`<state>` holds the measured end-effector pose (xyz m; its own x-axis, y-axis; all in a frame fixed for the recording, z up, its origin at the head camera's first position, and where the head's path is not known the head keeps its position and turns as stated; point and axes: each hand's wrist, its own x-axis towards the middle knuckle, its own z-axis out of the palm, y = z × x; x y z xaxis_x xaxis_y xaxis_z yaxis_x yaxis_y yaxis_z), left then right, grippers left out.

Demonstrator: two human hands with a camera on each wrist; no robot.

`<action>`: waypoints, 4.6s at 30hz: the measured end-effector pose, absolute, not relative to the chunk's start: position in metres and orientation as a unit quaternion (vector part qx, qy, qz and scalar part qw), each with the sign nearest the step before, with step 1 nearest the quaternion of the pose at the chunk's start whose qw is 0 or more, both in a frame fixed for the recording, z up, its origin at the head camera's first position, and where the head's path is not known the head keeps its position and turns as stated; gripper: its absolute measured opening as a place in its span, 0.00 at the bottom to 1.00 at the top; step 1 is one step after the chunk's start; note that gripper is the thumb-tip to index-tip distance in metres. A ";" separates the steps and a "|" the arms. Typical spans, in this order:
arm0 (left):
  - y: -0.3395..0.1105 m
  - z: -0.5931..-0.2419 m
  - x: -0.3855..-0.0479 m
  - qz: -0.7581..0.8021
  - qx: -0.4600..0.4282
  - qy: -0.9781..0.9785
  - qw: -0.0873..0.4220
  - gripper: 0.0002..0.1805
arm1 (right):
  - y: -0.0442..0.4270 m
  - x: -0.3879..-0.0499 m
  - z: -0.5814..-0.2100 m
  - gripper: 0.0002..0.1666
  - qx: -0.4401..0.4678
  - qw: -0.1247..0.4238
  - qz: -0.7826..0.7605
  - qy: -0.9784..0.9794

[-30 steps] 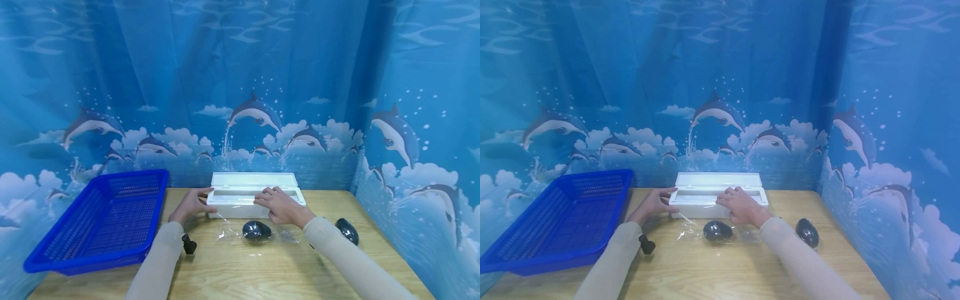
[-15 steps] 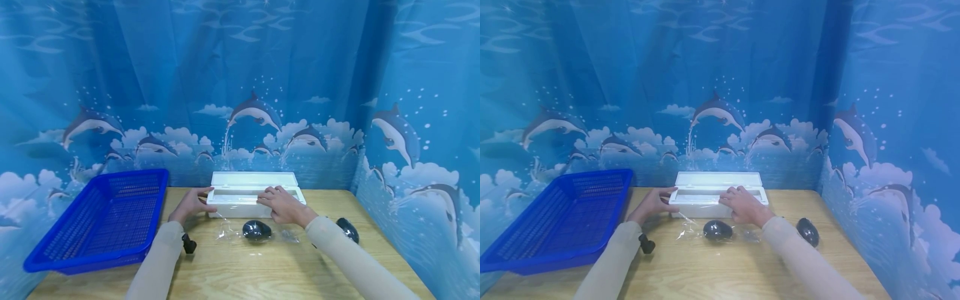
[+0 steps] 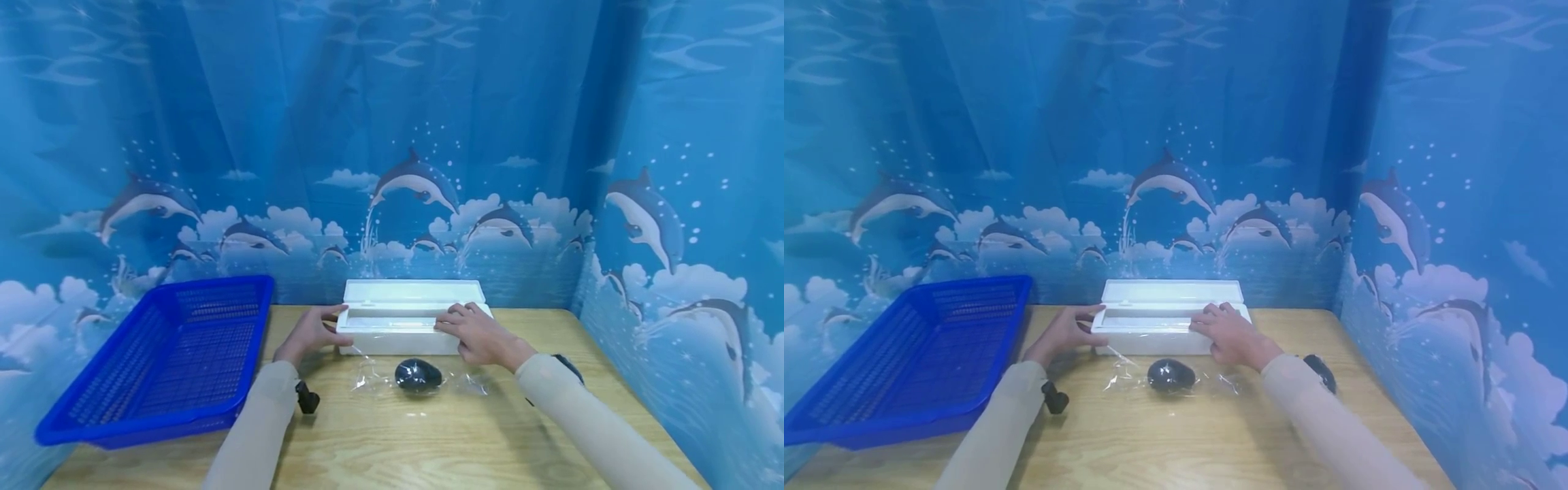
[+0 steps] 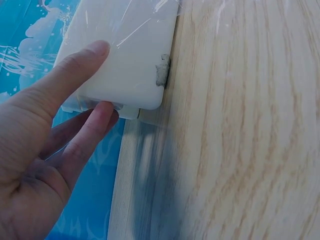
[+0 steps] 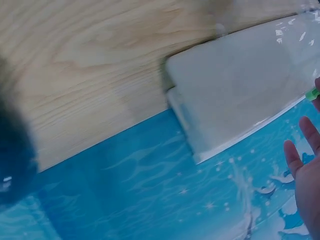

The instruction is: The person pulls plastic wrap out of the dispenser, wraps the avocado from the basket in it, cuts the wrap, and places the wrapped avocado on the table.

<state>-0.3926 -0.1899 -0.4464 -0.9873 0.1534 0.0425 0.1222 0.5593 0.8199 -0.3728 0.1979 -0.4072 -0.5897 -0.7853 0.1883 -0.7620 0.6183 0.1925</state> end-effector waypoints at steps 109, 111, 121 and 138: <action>-0.191 -0.449 -0.390 0.465 0.093 0.880 0.010 0.44 | 0.287 -0.366 -0.415 0.32 0.405 0.191 -0.008 -0.894; -0.191 -0.449 -0.391 0.462 0.088 0.882 0.009 0.44 | 0.290 -0.366 -0.416 0.32 0.399 0.185 -0.007 -0.898; -0.186 -0.444 -0.387 0.456 0.087 0.885 0.012 0.45 | 0.285 -0.360 -0.412 0.28 0.383 0.170 -0.035 -0.907; -0.178 -0.422 -0.373 0.415 0.091 0.903 -0.057 0.40 | 0.195 -0.318 -0.422 0.20 0.487 0.213 0.040 -0.846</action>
<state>-0.3732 -0.1777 -0.4224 -0.9768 0.1174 0.1793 0.2125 0.6391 0.7392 -0.3183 0.1953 -0.4224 -0.4355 -0.8068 0.3993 -0.8406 0.5232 0.1405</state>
